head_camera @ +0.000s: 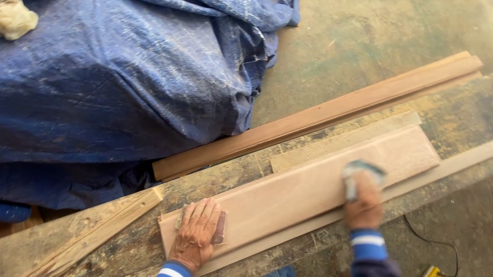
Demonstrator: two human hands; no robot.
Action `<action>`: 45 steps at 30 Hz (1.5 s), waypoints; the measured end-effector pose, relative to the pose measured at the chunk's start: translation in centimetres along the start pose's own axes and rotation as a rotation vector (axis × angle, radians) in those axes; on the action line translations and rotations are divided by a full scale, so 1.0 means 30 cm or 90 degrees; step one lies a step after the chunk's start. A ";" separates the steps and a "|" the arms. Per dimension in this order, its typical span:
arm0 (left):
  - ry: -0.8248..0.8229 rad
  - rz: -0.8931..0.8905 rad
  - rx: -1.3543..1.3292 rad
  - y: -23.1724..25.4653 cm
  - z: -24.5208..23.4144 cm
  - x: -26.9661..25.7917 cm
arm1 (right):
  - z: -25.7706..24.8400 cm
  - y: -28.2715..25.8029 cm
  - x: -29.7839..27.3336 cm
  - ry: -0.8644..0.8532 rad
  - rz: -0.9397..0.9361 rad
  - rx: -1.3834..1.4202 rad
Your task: The person is sanding a wooden board using both an orbital sander and manual sandpaper.
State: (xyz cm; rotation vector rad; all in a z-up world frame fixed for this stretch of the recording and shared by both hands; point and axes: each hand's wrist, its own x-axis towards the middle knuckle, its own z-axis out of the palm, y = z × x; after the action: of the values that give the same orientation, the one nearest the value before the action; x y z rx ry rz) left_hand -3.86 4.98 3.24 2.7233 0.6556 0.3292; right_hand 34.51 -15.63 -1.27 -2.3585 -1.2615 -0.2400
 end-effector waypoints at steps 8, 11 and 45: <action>0.060 -0.070 0.007 0.110 0.159 0.104 | 0.119 -0.158 -0.096 0.043 0.092 0.039; 0.037 -0.057 -0.029 0.270 0.171 0.298 | -0.074 -0.378 -0.093 -0.020 -0.057 0.061; -0.029 -0.011 0.216 0.140 0.434 0.216 | -0.054 0.522 0.008 0.034 -0.145 0.089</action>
State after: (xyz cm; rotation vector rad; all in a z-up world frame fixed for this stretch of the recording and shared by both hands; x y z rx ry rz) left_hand 7.25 1.21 -6.33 3.0317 0.7852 0.1620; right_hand 47.60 -23.70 -4.57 -2.0784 -1.4722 -0.2750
